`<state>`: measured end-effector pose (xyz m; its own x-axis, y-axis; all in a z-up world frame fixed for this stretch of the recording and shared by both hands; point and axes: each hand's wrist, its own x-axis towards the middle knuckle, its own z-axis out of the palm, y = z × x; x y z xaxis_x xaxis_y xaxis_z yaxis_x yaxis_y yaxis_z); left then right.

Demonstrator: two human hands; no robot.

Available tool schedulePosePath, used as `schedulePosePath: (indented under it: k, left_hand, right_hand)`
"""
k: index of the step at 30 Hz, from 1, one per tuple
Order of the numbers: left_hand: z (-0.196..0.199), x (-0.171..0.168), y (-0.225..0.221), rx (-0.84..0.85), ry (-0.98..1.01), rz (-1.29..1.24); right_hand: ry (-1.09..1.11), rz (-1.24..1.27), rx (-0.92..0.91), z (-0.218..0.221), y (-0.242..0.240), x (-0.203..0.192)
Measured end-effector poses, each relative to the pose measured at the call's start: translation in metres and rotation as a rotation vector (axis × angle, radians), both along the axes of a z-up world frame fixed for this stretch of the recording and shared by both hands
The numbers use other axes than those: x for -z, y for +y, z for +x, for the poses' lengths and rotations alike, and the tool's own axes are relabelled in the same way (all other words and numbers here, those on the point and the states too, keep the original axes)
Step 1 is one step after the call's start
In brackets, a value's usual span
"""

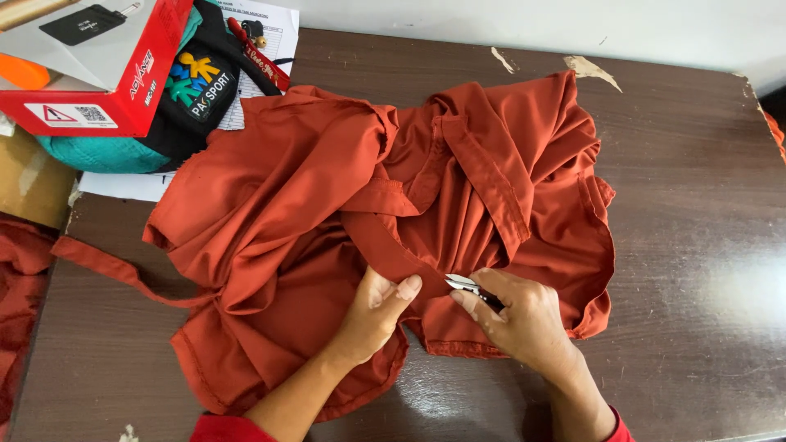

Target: Trimming loose threads from a red garment using thread nippers on a work table

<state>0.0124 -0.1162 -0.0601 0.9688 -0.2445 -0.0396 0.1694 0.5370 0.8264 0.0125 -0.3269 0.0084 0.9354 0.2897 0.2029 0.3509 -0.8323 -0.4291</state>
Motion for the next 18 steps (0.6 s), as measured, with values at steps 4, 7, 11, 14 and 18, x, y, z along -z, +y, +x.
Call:
schedulePosePath:
  k: [4,7,11,14,18]
  left_hand:
    - [0.000,0.007,-0.003,-0.041,-0.030,0.017]
    - [0.000,0.005,0.000,0.005,-0.012,-0.012]
    - [0.000,0.000,0.001,0.004,-0.030,-0.011]
    - [0.000,-0.004,0.001,0.027,-0.022,0.023]
    - [-0.001,0.000,0.000,0.012,-0.008,0.081]
  right_hand:
    - [-0.034,0.005,-0.022,0.000,0.000,0.000]
    - [-0.038,0.014,-0.029,0.000,-0.001,0.001]
    - [0.007,0.079,0.004,0.001,-0.001,-0.003]
    - [0.047,0.284,0.017,0.003,0.007,-0.007]
    - [0.137,0.406,-0.018,0.001,0.013,0.016]
